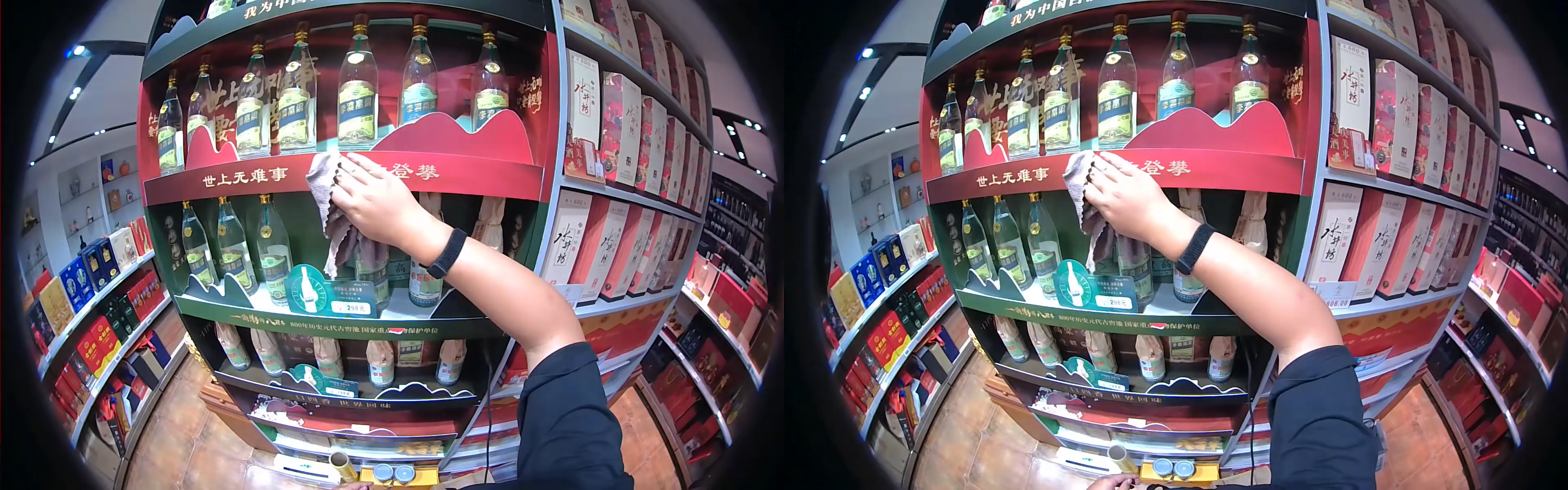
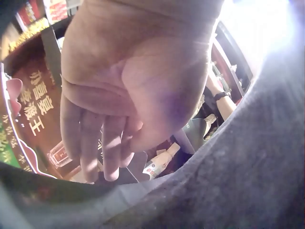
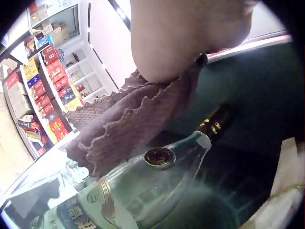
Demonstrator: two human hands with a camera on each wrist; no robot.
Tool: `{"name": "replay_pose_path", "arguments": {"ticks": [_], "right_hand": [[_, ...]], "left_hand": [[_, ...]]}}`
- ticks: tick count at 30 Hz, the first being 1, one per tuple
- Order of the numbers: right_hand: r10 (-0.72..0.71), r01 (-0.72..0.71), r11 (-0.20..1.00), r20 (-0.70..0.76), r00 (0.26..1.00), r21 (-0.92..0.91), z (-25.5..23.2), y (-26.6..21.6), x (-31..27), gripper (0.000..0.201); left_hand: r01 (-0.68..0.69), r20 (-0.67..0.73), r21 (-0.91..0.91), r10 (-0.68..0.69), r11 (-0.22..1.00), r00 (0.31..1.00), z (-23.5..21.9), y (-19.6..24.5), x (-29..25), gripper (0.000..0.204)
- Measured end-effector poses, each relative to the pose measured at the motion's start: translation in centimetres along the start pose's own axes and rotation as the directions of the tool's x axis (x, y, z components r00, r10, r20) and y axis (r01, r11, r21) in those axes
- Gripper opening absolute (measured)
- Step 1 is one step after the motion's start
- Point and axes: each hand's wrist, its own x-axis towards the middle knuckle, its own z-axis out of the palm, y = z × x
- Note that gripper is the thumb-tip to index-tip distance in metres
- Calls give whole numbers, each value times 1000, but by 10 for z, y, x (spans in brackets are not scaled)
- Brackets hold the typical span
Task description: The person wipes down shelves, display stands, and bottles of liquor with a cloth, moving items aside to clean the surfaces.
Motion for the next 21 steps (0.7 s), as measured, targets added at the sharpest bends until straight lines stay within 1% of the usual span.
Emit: {"name": "replay_pose_path", "arguments": {"ticks": [1,2,3,4,6,7,8,14,16,18,19,21], "right_hand": [[-9,8,998,-8,1000,-60,-7,0,-3,28],[-6,4,997,-18,1000,-78,-9,2,-9,28],[0,-3,995,-26,1000,-97,-13,5,-16,28],[9,-13,993,-33,999,-120,-18,8,-23,27],[16,-18,992,-17,1000,-124,-35,20,-41,27],[18,-18,991,-4,1000,-133,-44,26,-50,27],[15,-14,990,9,1000,-142,-54,33,-59,27],[137,-74,945,179,974,-320,-121,73,-137,26],[203,-105,919,228,952,-379,-143,83,-159,26],[247,-128,889,225,942,-440,-160,92,-180,23],[254,-127,881,227,940,-456,-167,96,-188,22],[275,-136,877,248,929,-461,-177,102,-199,21]], "left_hand": [[5,5,3,-5,1000,1000,7,-6,2,30],[11,13,7,-11,1000,1000,16,-14,4,29],[-17,5,-47,18,999,1000,18,-16,6,30],[-13,23,-46,14,999,1000,19,-18,6,30],[-13,66,-34,15,999,998,15,-13,9,31],[-42,43,-43,44,998,998,18,-17,14,25],[-61,65,-23,62,998,996,20,-19,18,27],[-171,204,51,158,984,966,17,20,30,38],[-224,266,14,212,975,941,23,22,39,39],[-269,332,-19,260,963,907,22,35,46,39],[-274,337,-26,267,961,903,26,37,48,36],[-328,345,-28,318,944,883,37,33,56,34]]}}
